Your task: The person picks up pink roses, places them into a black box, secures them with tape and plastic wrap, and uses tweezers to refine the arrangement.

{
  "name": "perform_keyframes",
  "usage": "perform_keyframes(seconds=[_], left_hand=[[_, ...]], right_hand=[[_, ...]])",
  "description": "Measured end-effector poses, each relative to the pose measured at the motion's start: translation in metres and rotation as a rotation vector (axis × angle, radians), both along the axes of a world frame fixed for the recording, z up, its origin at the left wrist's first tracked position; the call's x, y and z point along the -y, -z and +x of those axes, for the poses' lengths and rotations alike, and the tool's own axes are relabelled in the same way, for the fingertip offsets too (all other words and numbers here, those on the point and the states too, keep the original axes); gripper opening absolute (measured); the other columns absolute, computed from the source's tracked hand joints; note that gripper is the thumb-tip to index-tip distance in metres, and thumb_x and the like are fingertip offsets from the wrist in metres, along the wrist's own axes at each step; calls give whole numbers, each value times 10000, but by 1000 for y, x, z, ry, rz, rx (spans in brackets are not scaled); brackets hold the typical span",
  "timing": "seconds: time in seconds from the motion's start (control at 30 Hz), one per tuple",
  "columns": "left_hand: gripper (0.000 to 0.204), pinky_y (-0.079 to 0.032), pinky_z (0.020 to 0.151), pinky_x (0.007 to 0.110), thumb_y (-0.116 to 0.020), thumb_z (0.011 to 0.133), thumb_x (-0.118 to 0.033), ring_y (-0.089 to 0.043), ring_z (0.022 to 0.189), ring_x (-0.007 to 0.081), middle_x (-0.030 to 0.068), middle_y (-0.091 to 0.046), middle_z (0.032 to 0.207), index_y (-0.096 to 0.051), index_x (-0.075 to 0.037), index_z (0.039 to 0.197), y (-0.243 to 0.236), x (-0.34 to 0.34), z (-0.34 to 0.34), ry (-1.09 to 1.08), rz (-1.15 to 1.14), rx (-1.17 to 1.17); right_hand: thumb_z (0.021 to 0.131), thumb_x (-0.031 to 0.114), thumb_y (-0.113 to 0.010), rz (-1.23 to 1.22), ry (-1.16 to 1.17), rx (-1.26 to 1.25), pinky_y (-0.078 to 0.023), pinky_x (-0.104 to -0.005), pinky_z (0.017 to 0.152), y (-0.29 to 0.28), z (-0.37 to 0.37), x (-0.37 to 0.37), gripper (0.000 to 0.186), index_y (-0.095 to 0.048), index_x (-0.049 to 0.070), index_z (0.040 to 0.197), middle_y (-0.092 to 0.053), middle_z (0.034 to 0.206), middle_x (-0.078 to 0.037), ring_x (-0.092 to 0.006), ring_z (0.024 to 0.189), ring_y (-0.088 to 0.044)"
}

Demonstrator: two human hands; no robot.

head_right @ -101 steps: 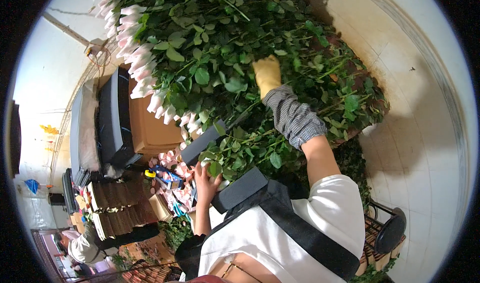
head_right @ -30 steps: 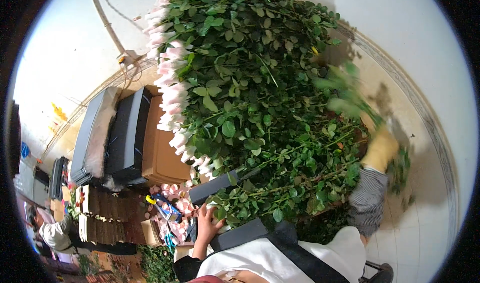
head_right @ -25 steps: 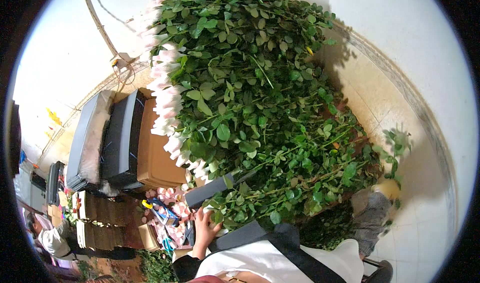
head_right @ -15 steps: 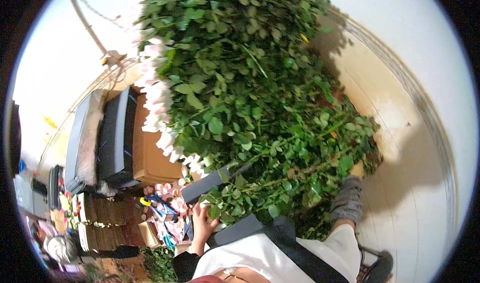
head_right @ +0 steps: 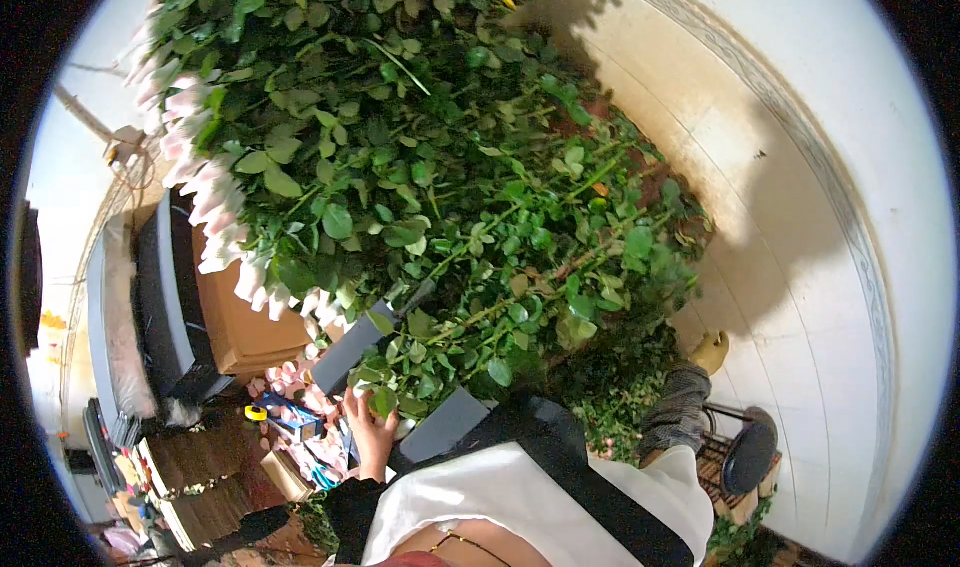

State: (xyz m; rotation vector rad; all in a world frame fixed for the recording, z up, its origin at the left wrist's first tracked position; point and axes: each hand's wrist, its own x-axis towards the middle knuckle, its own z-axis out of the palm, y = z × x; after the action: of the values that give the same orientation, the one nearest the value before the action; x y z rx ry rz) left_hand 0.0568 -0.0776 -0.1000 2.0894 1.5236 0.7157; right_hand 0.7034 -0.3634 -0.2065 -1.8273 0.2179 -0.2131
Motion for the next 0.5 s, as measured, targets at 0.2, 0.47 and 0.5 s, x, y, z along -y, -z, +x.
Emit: perform_keyframes(seconds=[0.2, 0.47, 0.5], left_hand=[[629, -393, 1045, 516, -830, 692, -155, -429, 1271, 473, 275, -371, 1430, -546, -63, 1246, -5, 2, 1, -28, -9, -31], [643, -431, 1028, 518, -839, 679, -261, -485, 1235, 455, 258, -408, 1423, -579, -110, 1248, -6, -2, -4, -60, -14, -117], [643, -426, 1037, 515, -836, 682, -274, -477, 1249, 453, 256, -413, 1427, -583, -120, 1253, -7, -1, -4, -70, -37, -132]], right_hand=[[1003, 186, -532, -383, -341, 345, -496, -328, 916, -116, -99, -143, 380, -564, 27, 1347, -661, 1217, -159, -239, 1052, -650], [956, 68, -596, 139, -1081, 777, -502, -342, 947, -322, -212, -403, 414, -547, 40, 1366, -681, 1174, -161, -244, 1064, -659], [944, 73, -612, 176, -1178, 922, -506, -361, 938, -349, -229, -437, 414, -558, 54, 1354, -686, 1155, -161, -253, 1041, -665]])
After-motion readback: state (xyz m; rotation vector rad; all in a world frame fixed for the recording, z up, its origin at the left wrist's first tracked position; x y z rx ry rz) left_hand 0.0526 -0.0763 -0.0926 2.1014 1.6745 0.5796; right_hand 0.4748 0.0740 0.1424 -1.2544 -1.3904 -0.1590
